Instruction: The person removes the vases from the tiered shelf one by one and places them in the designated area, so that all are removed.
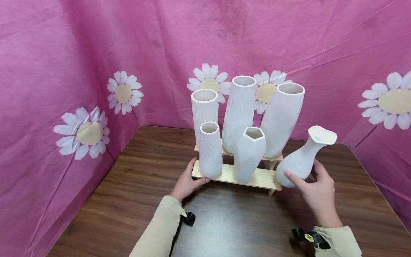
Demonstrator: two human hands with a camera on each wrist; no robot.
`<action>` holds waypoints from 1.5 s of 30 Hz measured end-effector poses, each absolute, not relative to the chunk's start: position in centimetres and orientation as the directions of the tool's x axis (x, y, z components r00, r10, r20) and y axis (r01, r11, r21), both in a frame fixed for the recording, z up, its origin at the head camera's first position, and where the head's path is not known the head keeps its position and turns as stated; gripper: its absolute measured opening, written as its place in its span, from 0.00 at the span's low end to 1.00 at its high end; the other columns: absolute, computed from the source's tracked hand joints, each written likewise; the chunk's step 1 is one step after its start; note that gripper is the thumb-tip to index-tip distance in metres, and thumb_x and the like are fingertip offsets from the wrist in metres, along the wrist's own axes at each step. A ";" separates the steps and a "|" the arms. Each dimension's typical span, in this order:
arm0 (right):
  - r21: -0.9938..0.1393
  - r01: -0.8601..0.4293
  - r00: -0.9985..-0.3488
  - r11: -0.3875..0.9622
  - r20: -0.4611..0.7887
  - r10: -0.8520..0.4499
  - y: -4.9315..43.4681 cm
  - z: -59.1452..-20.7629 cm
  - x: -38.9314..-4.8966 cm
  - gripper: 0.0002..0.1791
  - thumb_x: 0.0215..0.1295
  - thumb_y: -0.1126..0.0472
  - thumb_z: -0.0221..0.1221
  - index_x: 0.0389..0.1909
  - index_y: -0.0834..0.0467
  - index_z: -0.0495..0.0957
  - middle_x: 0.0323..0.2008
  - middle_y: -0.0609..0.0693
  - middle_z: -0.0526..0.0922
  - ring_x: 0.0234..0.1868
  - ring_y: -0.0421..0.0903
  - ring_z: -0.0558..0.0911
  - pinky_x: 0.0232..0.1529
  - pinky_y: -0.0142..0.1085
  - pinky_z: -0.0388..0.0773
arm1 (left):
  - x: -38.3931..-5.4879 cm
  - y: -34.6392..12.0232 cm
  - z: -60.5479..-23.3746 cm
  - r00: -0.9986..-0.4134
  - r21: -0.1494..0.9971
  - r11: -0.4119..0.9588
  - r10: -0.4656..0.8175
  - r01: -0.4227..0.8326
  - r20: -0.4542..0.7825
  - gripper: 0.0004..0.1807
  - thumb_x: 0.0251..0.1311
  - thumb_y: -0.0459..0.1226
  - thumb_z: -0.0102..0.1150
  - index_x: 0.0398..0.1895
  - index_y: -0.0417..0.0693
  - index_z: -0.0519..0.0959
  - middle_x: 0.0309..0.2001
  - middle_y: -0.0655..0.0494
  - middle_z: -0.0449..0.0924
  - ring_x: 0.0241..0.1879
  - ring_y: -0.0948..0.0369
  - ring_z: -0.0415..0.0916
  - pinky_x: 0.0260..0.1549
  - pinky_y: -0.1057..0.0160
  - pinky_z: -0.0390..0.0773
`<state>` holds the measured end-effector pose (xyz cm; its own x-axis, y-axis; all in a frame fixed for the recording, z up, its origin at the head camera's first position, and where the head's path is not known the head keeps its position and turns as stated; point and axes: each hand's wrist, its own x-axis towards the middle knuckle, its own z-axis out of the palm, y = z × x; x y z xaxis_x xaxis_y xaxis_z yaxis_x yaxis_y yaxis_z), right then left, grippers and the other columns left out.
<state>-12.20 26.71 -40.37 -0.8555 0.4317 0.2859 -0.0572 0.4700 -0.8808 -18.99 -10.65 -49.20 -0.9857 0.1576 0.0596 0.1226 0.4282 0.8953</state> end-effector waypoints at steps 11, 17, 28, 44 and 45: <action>-0.888 0.020 -0.847 0.459 0.229 0.480 27.6 -40.4 -12.4 0.42 0.51 0.60 0.77 0.70 0.53 0.71 0.54 0.48 0.79 0.49 0.31 0.75 0.44 0.16 0.71 | -19.0 -10.6 -49.1 -0.984 0.893 0.431 0.169 0.129 0.061 0.58 0.50 0.48 0.78 0.79 0.47 0.53 0.72 0.42 0.65 0.71 0.48 0.61 0.69 0.45 0.60; -0.890 0.005 -0.838 0.457 0.245 0.487 27.9 -40.6 -12.6 0.42 0.51 0.62 0.77 0.69 0.53 0.72 0.52 0.45 0.79 0.49 0.31 0.75 0.44 0.16 0.71 | -18.9 -10.7 -49.2 -0.986 0.900 0.420 0.155 0.116 0.055 0.57 0.50 0.48 0.78 0.79 0.48 0.53 0.72 0.43 0.65 0.71 0.48 0.62 0.69 0.45 0.61; -0.891 0.008 -0.839 0.455 0.241 0.488 28.5 -41.2 -13.2 0.42 0.51 0.61 0.77 0.69 0.52 0.72 0.54 0.47 0.78 0.50 0.33 0.75 0.47 0.18 0.72 | -19.1 -10.8 -49.2 -0.985 0.897 0.421 0.159 0.135 0.074 0.57 0.50 0.47 0.78 0.79 0.47 0.53 0.72 0.42 0.65 0.70 0.48 0.62 0.69 0.46 0.61; -0.907 0.064 -0.831 0.416 0.182 0.526 30.3 -42.0 -14.0 0.42 0.54 0.60 0.75 0.71 0.52 0.70 0.57 0.46 0.77 0.54 0.34 0.75 0.51 0.20 0.72 | -19.1 -10.6 -49.2 -0.988 0.894 0.436 0.146 0.104 0.043 0.58 0.50 0.50 0.78 0.79 0.48 0.53 0.73 0.41 0.62 0.72 0.48 0.60 0.69 0.45 0.60; -0.908 0.066 -0.830 0.413 0.180 0.528 30.4 -42.0 -14.0 0.42 0.54 0.60 0.75 0.71 0.52 0.69 0.57 0.46 0.77 0.53 0.34 0.75 0.51 0.19 0.72 | -19.1 -10.6 -49.2 -0.988 0.894 0.436 0.146 0.104 0.043 0.58 0.50 0.50 0.78 0.79 0.48 0.53 0.73 0.42 0.62 0.72 0.48 0.60 0.69 0.45 0.60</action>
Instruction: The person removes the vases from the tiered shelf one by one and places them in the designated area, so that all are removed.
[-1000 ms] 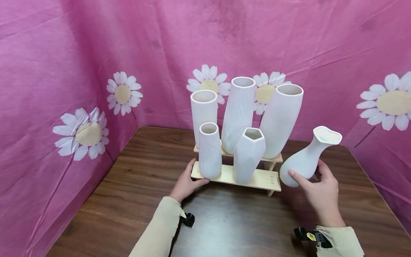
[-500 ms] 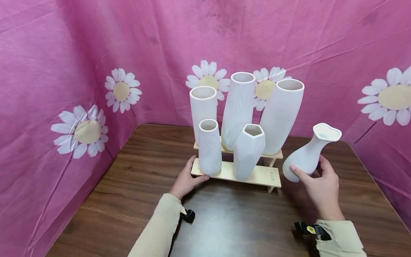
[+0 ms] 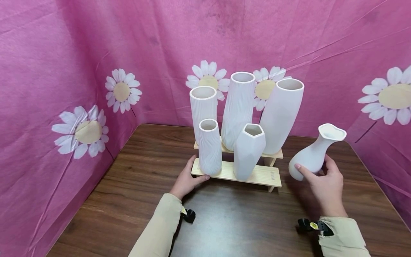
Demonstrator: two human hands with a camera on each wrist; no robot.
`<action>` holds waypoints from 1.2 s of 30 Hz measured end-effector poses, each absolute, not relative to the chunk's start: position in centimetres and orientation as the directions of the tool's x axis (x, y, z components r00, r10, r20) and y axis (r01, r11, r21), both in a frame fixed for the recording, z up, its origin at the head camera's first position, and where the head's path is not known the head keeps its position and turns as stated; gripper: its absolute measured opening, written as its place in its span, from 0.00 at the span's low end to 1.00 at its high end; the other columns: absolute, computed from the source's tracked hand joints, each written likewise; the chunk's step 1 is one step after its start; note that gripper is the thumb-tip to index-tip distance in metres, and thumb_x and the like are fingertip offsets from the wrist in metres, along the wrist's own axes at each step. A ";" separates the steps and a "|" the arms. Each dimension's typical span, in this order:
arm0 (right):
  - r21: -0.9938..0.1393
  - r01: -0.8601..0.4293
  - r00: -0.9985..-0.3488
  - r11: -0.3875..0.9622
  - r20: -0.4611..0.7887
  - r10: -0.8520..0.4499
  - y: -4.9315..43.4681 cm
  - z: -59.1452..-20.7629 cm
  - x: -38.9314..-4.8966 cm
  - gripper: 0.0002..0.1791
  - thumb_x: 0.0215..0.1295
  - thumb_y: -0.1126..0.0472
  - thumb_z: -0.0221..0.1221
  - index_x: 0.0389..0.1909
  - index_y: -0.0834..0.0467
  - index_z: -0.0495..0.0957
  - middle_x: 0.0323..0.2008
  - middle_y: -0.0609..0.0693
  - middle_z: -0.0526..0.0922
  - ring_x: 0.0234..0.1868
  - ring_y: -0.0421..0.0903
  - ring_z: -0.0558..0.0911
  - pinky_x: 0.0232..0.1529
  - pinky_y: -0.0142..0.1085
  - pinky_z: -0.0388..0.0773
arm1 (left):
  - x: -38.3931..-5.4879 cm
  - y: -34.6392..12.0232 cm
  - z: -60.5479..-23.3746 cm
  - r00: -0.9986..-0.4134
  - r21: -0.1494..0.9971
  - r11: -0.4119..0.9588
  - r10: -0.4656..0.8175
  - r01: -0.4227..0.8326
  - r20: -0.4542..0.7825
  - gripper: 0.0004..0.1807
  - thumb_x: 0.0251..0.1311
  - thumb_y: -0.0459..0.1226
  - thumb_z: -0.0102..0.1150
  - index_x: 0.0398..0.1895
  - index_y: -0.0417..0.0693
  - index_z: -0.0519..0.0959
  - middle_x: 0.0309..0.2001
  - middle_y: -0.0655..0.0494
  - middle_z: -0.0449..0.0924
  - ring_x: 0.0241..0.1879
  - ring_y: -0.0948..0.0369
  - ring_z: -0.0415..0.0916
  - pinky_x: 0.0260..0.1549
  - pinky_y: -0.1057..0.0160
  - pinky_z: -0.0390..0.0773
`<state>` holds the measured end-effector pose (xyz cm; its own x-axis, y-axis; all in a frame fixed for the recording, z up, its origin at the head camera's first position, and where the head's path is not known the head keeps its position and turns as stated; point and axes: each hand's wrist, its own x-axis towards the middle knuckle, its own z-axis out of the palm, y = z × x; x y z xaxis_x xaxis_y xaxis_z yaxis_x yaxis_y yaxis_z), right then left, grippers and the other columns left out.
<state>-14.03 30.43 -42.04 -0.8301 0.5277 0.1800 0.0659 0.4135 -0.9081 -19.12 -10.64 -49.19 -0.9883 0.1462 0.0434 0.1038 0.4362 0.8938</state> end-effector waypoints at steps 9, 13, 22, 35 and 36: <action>-0.904 0.090 -0.824 0.418 0.167 0.541 31.5 -42.9 -14.5 0.43 0.55 0.59 0.74 0.72 0.52 0.67 0.59 0.47 0.76 0.55 0.33 0.74 0.54 0.21 0.70 | -19.1 -10.7 -49.2 -0.988 0.896 0.432 0.146 0.108 0.049 0.58 0.50 0.49 0.78 0.79 0.48 0.53 0.73 0.41 0.63 0.71 0.47 0.61 0.69 0.45 0.60; -0.897 0.134 -0.826 0.421 0.134 0.548 32.1 -43.3 -14.7 0.44 0.57 0.56 0.73 0.74 0.52 0.65 0.63 0.51 0.74 0.58 0.34 0.73 0.61 0.27 0.69 | -19.1 -10.6 -49.2 -0.988 0.895 0.433 0.149 0.109 0.048 0.58 0.50 0.50 0.78 0.79 0.48 0.53 0.73 0.41 0.62 0.72 0.47 0.60 0.69 0.44 0.60; -0.892 0.149 -0.814 0.426 0.135 0.566 33.0 -43.8 -15.0 0.45 0.57 0.55 0.74 0.74 0.53 0.65 0.63 0.55 0.74 0.58 0.36 0.73 0.63 0.29 0.69 | -19.1 -10.7 -49.1 -0.989 0.888 0.447 0.143 0.107 0.047 0.57 0.50 0.50 0.78 0.79 0.49 0.54 0.73 0.42 0.62 0.72 0.48 0.60 0.69 0.45 0.61; -0.897 0.208 -0.792 0.389 0.079 0.606 34.3 -44.0 -15.0 0.46 0.57 0.53 0.73 0.75 0.50 0.63 0.67 0.55 0.72 0.63 0.38 0.71 0.68 0.35 0.66 | -19.1 -10.8 -49.2 -0.988 0.895 0.434 0.149 0.101 0.039 0.58 0.50 0.51 0.78 0.79 0.49 0.53 0.74 0.42 0.62 0.72 0.48 0.60 0.69 0.45 0.60; -0.894 0.212 -0.792 0.395 0.080 0.605 34.4 -44.1 -15.1 0.46 0.57 0.53 0.73 0.75 0.51 0.63 0.68 0.56 0.71 0.63 0.39 0.70 0.68 0.36 0.66 | -19.1 -10.8 -49.2 -0.988 0.895 0.434 0.151 0.102 0.040 0.58 0.50 0.51 0.78 0.79 0.49 0.53 0.74 0.42 0.62 0.72 0.48 0.60 0.69 0.45 0.60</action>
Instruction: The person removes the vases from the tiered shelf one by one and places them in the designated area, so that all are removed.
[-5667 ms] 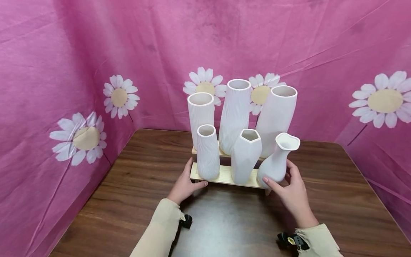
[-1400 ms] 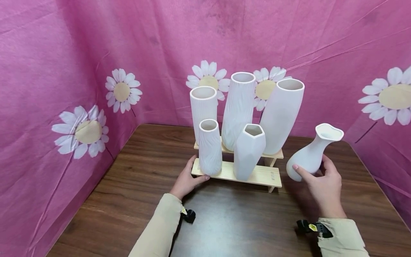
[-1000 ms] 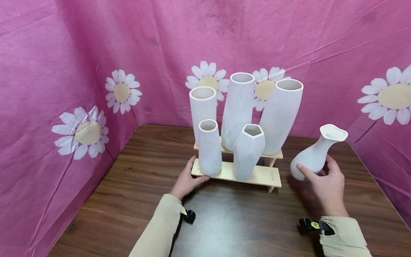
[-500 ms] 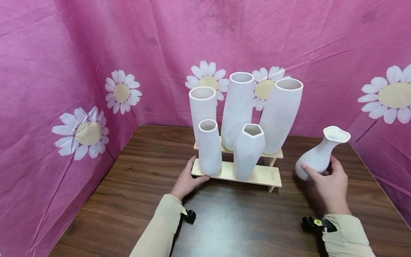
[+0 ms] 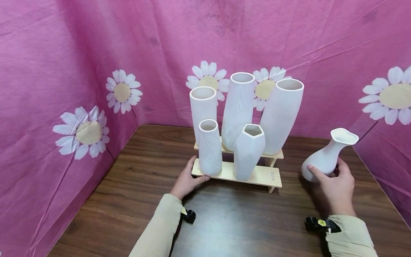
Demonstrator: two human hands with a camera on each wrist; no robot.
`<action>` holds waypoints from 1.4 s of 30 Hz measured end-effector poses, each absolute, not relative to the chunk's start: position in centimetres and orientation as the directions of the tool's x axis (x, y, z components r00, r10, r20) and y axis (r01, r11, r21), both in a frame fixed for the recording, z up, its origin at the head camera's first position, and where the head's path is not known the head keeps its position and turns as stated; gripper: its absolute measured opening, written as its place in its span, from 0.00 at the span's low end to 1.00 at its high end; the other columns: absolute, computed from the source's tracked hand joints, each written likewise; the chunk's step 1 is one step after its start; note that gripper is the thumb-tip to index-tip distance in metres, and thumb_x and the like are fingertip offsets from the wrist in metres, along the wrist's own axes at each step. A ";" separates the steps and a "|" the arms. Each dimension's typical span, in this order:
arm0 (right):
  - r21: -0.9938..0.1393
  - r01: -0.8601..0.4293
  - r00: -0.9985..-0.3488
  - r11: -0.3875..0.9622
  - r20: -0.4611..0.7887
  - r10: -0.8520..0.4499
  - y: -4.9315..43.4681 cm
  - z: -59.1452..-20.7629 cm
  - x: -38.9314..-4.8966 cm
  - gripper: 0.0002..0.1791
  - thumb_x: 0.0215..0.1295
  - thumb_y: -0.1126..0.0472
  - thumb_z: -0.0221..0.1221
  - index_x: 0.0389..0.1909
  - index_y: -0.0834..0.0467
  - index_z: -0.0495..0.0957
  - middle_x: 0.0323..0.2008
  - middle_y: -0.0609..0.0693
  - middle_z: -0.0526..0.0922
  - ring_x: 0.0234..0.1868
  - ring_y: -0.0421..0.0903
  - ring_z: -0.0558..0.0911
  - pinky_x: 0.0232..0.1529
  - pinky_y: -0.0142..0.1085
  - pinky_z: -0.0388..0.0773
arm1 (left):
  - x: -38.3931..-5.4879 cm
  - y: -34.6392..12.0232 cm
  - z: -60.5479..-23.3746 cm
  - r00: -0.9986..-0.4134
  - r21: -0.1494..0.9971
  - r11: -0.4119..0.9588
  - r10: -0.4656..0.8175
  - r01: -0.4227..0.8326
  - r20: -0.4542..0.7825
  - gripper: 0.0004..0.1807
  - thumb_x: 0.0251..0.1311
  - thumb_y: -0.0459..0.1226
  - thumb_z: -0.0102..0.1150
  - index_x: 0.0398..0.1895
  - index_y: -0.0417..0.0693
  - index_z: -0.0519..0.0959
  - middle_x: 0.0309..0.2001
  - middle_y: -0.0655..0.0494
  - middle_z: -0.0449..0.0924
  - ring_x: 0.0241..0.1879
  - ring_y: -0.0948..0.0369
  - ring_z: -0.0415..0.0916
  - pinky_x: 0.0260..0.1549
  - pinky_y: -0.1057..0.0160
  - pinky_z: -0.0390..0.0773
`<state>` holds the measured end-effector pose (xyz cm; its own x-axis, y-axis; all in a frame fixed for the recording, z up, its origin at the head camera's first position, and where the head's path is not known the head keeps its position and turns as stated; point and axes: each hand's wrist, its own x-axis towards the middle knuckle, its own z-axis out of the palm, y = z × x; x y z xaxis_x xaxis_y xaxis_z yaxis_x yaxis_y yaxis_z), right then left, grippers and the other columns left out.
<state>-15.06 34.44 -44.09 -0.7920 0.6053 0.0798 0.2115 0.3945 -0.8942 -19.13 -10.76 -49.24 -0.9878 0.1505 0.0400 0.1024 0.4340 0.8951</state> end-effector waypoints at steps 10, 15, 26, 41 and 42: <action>-0.891 0.232 -0.774 0.390 0.074 0.629 35.1 -44.3 -15.1 0.46 0.57 0.53 0.73 0.76 0.51 0.62 0.69 0.56 0.70 0.64 0.40 0.69 0.70 0.39 0.64 | -19.1 -10.8 -49.2 -0.987 0.892 0.439 0.154 0.109 0.045 0.57 0.50 0.50 0.77 0.79 0.50 0.53 0.73 0.42 0.62 0.72 0.48 0.60 0.69 0.45 0.61; -0.885 0.259 -0.756 0.386 0.062 0.651 35.8 -44.4 -15.1 0.47 0.57 0.52 0.73 0.76 0.49 0.62 0.70 0.56 0.70 0.65 0.39 0.69 0.70 0.38 0.63 | -19.2 -10.7 -49.2 -0.988 0.892 0.441 0.151 0.103 0.039 0.57 0.50 0.51 0.77 0.79 0.50 0.53 0.74 0.42 0.62 0.72 0.48 0.60 0.69 0.45 0.60; -0.872 0.303 -0.742 0.384 0.038 0.669 37.1 -44.5 -15.3 0.48 0.56 0.49 0.73 0.77 0.49 0.61 0.70 0.57 0.69 0.64 0.40 0.69 0.68 0.34 0.63 | -19.2 -10.7 -49.3 -0.988 0.893 0.439 0.149 0.103 0.041 0.57 0.50 0.51 0.77 0.79 0.50 0.53 0.73 0.42 0.62 0.72 0.49 0.60 0.69 0.46 0.60; -0.883 0.319 -0.726 0.343 0.005 0.688 38.0 -44.8 -15.3 0.49 0.58 0.50 0.72 0.78 0.50 0.58 0.73 0.58 0.65 0.68 0.41 0.67 0.71 0.36 0.60 | -19.1 -10.7 -49.1 -0.987 0.898 0.426 0.151 0.109 0.048 0.58 0.50 0.50 0.78 0.79 0.47 0.53 0.73 0.41 0.62 0.72 0.48 0.60 0.69 0.45 0.59; -0.885 0.319 -0.724 0.340 0.004 0.689 38.1 -44.9 -15.3 0.50 0.58 0.50 0.72 0.78 0.50 0.57 0.73 0.58 0.65 0.68 0.41 0.66 0.71 0.36 0.60 | -19.1 -10.7 -49.1 -0.987 0.899 0.425 0.151 0.109 0.048 0.58 0.50 0.50 0.78 0.79 0.47 0.53 0.73 0.41 0.62 0.72 0.48 0.60 0.69 0.45 0.59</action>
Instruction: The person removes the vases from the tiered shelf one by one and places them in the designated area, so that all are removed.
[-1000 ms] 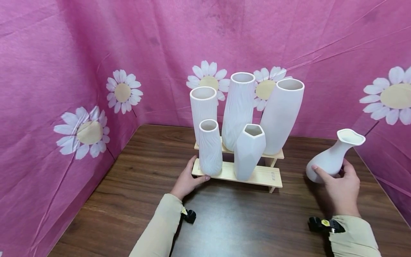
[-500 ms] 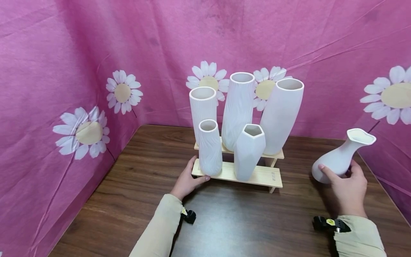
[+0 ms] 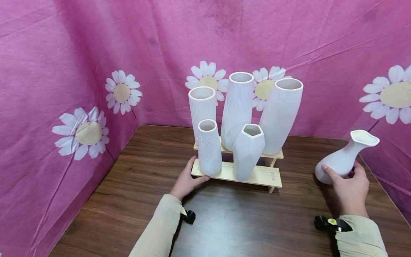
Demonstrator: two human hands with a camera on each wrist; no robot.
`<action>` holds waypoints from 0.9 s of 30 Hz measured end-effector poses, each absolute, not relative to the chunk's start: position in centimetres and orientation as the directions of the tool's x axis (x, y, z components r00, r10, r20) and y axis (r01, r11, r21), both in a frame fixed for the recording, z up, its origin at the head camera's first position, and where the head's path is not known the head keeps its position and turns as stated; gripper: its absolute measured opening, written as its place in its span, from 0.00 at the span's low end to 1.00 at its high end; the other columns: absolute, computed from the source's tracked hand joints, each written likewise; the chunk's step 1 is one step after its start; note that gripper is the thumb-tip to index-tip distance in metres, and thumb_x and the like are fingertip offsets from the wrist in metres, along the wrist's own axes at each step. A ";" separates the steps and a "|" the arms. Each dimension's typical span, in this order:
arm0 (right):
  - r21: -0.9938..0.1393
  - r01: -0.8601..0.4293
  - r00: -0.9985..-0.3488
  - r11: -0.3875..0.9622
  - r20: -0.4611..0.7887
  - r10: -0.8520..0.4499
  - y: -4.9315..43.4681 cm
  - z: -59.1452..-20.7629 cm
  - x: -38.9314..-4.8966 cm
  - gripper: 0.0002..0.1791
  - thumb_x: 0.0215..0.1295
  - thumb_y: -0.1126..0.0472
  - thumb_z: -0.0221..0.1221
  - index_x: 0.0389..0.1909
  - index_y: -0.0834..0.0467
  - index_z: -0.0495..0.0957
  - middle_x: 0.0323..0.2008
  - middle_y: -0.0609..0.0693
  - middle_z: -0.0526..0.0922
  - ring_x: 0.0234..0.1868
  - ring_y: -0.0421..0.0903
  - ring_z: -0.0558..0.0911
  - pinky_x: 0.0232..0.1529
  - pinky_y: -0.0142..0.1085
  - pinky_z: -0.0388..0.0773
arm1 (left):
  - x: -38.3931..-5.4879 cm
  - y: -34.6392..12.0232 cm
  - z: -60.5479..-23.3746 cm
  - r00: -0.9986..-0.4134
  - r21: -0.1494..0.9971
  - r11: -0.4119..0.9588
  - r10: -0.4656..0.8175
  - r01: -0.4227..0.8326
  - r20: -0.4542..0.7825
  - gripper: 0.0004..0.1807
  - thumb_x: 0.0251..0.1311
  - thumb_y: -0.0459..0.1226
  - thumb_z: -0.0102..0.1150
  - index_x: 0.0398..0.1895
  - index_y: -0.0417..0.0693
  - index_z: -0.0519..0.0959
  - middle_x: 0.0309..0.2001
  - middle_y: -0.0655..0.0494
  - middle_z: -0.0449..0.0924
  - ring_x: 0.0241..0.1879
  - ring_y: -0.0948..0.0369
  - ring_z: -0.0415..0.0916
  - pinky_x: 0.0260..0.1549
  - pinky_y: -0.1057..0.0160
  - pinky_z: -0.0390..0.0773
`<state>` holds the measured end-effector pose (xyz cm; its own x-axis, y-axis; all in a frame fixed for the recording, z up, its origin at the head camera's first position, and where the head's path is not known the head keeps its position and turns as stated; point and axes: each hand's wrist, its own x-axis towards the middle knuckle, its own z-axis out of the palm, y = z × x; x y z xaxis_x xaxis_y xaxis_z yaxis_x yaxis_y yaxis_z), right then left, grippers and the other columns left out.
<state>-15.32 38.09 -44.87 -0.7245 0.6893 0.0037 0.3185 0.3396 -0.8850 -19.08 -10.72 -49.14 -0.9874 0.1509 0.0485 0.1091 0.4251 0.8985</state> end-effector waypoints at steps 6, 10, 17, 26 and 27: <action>-0.883 0.322 -0.711 0.340 0.011 0.703 38.5 -45.2 -15.4 0.50 0.58 0.50 0.71 0.78 0.50 0.57 0.74 0.58 0.64 0.70 0.43 0.65 0.72 0.35 0.59 | -19.1 -10.7 -49.2 -0.987 0.897 0.427 0.151 0.111 0.051 0.57 0.50 0.50 0.78 0.79 0.48 0.53 0.73 0.41 0.63 0.71 0.48 0.60 0.69 0.45 0.60; -0.883 0.321 -0.703 0.341 0.019 0.711 38.7 -45.4 -15.4 0.49 0.57 0.51 0.72 0.77 0.49 0.58 0.73 0.57 0.66 0.68 0.41 0.66 0.71 0.34 0.60 | -19.1 -10.7 -49.2 -0.987 0.900 0.421 0.153 0.113 0.053 0.57 0.50 0.50 0.78 0.79 0.49 0.53 0.73 0.42 0.63 0.71 0.48 0.61 0.69 0.46 0.60; -0.877 0.325 -0.700 0.353 0.027 0.713 38.9 -45.7 -15.4 0.48 0.56 0.51 0.72 0.77 0.51 0.60 0.71 0.57 0.67 0.67 0.41 0.68 0.70 0.34 0.61 | -19.1 -10.7 -49.2 -0.987 0.903 0.414 0.154 0.114 0.054 0.57 0.50 0.49 0.78 0.79 0.48 0.53 0.72 0.42 0.63 0.71 0.48 0.61 0.69 0.46 0.60; -0.873 0.330 -0.705 0.360 0.026 0.708 39.1 -46.0 -15.4 0.48 0.57 0.50 0.72 0.77 0.52 0.59 0.71 0.59 0.67 0.67 0.43 0.67 0.70 0.35 0.61 | -19.0 -10.7 -49.0 -0.987 0.903 0.415 0.154 0.112 0.052 0.58 0.50 0.48 0.78 0.79 0.47 0.53 0.72 0.42 0.64 0.71 0.48 0.61 0.70 0.46 0.60; -0.873 0.332 -0.706 0.358 0.022 0.708 39.2 -46.1 -15.4 0.49 0.57 0.50 0.72 0.77 0.52 0.59 0.71 0.59 0.67 0.67 0.43 0.67 0.70 0.35 0.61 | -19.0 -10.7 -49.0 -0.987 0.903 0.415 0.154 0.111 0.051 0.58 0.50 0.48 0.78 0.79 0.47 0.53 0.73 0.42 0.63 0.71 0.48 0.60 0.70 0.46 0.59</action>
